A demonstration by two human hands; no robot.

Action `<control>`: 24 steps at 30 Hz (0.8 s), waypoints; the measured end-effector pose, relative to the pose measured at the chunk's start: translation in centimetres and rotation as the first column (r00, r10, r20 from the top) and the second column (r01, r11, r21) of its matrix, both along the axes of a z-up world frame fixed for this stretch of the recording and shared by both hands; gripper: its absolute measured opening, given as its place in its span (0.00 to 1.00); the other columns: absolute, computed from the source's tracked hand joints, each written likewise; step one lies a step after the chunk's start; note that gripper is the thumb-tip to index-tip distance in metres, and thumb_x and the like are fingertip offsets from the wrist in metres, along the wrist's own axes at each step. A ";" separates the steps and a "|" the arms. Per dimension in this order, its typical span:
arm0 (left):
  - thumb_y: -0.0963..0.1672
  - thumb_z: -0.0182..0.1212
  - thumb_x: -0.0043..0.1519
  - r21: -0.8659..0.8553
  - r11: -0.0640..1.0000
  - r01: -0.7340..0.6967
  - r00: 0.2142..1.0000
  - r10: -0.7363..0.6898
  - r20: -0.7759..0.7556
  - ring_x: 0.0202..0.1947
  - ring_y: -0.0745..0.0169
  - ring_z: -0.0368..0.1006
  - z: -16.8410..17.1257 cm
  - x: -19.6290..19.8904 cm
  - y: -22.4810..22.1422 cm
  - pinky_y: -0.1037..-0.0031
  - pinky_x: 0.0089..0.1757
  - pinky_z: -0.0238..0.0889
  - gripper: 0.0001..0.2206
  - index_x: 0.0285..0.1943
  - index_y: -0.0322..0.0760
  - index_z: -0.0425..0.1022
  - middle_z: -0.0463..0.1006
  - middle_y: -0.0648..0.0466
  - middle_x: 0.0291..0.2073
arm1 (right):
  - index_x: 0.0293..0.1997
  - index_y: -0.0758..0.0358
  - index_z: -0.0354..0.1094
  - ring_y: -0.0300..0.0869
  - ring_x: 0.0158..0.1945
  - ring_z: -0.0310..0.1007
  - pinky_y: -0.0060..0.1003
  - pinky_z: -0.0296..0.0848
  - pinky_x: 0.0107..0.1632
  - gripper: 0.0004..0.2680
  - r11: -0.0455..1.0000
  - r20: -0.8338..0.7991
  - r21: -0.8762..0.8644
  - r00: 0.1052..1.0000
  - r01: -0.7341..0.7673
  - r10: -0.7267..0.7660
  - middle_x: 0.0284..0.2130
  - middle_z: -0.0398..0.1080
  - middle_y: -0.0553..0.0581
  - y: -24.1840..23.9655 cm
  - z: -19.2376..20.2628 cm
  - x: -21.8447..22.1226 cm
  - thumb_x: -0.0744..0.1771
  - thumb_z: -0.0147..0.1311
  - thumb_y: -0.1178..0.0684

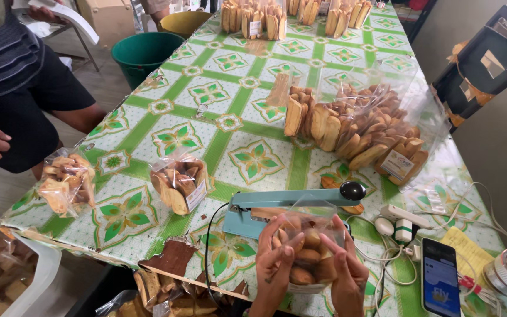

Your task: The person fills clear plastic bags with biscuits from a bulk container, seals them using a handheld heat sealer, and places the finished packages on a table. The process is repeated for multiple bags throughout the clip.

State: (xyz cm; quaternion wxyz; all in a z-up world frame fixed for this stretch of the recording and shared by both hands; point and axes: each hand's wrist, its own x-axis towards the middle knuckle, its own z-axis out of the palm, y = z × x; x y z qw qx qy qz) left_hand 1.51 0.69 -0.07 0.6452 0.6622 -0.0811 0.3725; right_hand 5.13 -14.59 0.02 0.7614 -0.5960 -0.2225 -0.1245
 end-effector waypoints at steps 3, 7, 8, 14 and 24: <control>0.48 0.46 0.75 0.093 0.995 -0.025 0.997 0.018 0.077 0.73 0.39 0.57 -1.4 0.0 0.5 0.57 0.68 0.49 0.20 0.58 0.30 0.82 0.66 0.38 0.71 | 0.55 0.76 0.72 0.52 0.77 0.52 0.45 0.45 0.75 0.18 0.989 -0.018 0.131 0.997 -0.070 0.073 0.73 0.56 0.65 0.2 -0.1 -0.4 0.73 0.38 0.49; 0.54 0.38 0.68 -0.610 0.791 0.047 0.977 -0.162 -0.135 0.62 0.51 0.72 -3.3 1.1 2.1 0.63 0.58 0.67 0.27 0.65 0.35 0.73 0.76 0.44 0.63 | 0.58 0.76 0.66 0.51 0.71 0.59 0.46 0.53 0.73 0.16 0.983 -0.148 0.181 0.988 -0.019 0.047 0.67 0.62 0.66 -1.0 0.6 1.1 0.72 0.39 0.51; 0.52 0.43 0.69 -0.500 0.864 -0.061 0.973 -0.061 -0.224 0.60 0.49 0.73 -3.7 1.4 2.9 0.63 0.57 0.68 0.25 0.64 0.32 0.73 0.77 0.43 0.61 | 0.59 0.75 0.64 0.50 0.70 0.61 0.47 0.55 0.72 0.14 0.994 -0.185 0.093 0.982 0.055 -0.037 0.65 0.64 0.67 -1.4 0.7 1.5 0.71 0.42 0.54; 0.52 0.49 0.72 -0.376 0.922 0.097 0.972 -0.168 -0.161 0.58 0.58 0.75 -4.3 6.0 4.4 0.73 0.59 0.66 0.23 0.66 0.28 0.71 0.79 0.45 0.57 | 0.64 0.71 0.61 0.47 0.65 0.66 0.44 0.64 0.68 0.16 0.975 -0.244 0.219 0.969 0.025 0.030 0.61 0.66 0.64 -1.0 -1.4 4.0 0.73 0.38 0.48; 0.54 0.36 0.71 -0.337 0.891 0.303 0.837 -0.418 -0.352 0.26 0.77 0.59 -2.9 4.1 2.7 0.84 0.29 0.55 0.27 0.69 0.38 0.72 0.78 0.59 0.60 | 0.65 0.70 0.56 0.49 0.64 0.67 0.46 0.66 0.67 0.18 0.879 -0.226 0.467 0.947 -0.100 0.227 0.60 0.66 0.64 0.0 -2.5 5.7 0.73 0.38 0.45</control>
